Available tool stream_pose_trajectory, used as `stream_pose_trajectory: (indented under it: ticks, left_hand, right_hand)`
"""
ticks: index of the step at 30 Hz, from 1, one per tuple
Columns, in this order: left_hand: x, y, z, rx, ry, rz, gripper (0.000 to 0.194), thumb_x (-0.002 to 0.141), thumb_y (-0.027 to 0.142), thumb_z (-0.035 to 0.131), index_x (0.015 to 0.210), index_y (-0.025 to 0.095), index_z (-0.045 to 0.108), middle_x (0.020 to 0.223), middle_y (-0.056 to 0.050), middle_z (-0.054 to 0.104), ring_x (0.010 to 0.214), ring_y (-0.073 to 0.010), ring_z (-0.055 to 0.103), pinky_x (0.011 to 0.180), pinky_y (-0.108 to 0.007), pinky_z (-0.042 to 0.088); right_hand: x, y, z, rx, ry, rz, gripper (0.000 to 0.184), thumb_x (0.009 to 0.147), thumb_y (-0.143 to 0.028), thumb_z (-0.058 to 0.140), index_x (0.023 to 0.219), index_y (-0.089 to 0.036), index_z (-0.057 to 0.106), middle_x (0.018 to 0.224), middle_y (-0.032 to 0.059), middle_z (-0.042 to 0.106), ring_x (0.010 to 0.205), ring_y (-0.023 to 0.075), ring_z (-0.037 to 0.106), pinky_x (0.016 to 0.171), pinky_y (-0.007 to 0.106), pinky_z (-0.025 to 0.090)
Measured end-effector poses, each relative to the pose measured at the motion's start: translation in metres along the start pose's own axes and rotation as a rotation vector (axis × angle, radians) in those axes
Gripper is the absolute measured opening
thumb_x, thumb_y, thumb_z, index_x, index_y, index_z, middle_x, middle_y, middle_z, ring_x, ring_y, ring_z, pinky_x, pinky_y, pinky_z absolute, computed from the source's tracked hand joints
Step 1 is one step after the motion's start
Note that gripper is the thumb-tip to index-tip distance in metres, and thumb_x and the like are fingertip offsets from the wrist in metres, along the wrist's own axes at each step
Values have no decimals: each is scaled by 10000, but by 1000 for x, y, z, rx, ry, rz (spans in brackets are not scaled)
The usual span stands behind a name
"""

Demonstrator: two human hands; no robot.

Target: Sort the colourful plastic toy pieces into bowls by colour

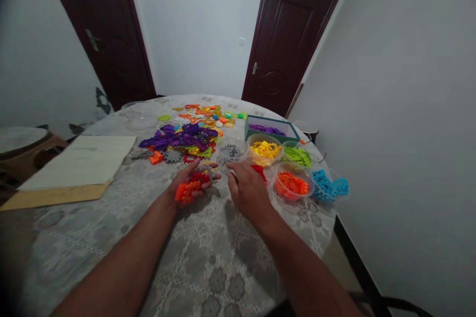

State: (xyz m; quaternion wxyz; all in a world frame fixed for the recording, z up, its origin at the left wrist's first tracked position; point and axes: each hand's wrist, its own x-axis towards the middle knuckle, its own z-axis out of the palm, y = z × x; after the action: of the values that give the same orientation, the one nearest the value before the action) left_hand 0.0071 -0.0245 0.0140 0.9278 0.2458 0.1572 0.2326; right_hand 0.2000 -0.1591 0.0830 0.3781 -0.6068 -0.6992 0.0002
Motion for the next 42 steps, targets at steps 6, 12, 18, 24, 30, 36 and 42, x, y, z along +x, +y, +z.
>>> stream_pose_trajectory:
  ticks: [6, 12, 18, 24, 30, 36, 42]
  left_hand:
    - [1, -1, -1, 42, -61, -100, 480, 1069, 532, 477, 1086, 115, 714, 670, -89, 650, 447, -170, 602, 330, -205, 429]
    - [1, 0, 1, 30, -7, -34, 399, 1058, 460, 538, 1233, 126, 669, 863, -150, 733, 529, -166, 640, 329, -183, 415]
    - [5, 4, -5, -54, 95, 42, 436, 1037, 447, 573, 1294, 98, 616, 912, -171, 736, 522, -165, 632, 330, -194, 406]
    - [4, 4, -5, -116, 141, 117, 458, 1075, 498, 457, 1173, 97, 658, 825, -147, 720, 503, -165, 621, 336, -198, 411]
    - [9, 4, -11, -133, 204, 164, 511, 1065, 545, 474, 1057, 85, 696, 685, -92, 688, 451, -168, 611, 377, -226, 436]
    - [10, 3, -8, -116, 326, 230, 472, 1056, 503, 522, 954, 89, 724, 647, -73, 688, 462, -172, 625, 486, -273, 523]
    - [13, -5, 8, -119, 321, 357, 331, 1010, 397, 634, 878, 107, 722, 699, -76, 728, 603, -196, 719, 589, -276, 588]
  right_hand:
    - [26, -12, 50, -95, -179, 38, 246, 1026, -182, 576, 1216, -209, 730, 1182, 112, 772, 1101, 247, 712, 994, 368, 546]
    - [38, 0, 37, 63, 15, 181, 211, 989, -172, 608, 1126, -211, 763, 1069, 69, 807, 988, 215, 744, 918, 327, 548]
    - [74, 34, 5, -35, 218, 231, 264, 954, -194, 592, 1148, -176, 770, 1129, 111, 801, 1029, 251, 736, 1003, 405, 535]
    - [48, 7, 14, 43, 187, 125, 261, 995, -239, 561, 1150, -198, 767, 1116, 111, 787, 1000, 252, 733, 998, 413, 557]
    - [-3, -47, 62, 266, -150, -23, 435, 934, -217, 716, 1365, -257, 665, 1319, 106, 698, 1126, 253, 691, 1018, 421, 578]
    - [-3, -44, 102, 209, -117, 11, 464, 956, -179, 654, 1416, -208, 605, 1333, 156, 651, 1231, 287, 630, 1084, 452, 541]
    - [12, -37, 108, 25, -35, 103, 350, 976, -155, 572, 1323, -167, 620, 1264, 152, 656, 1164, 270, 632, 1014, 397, 546]
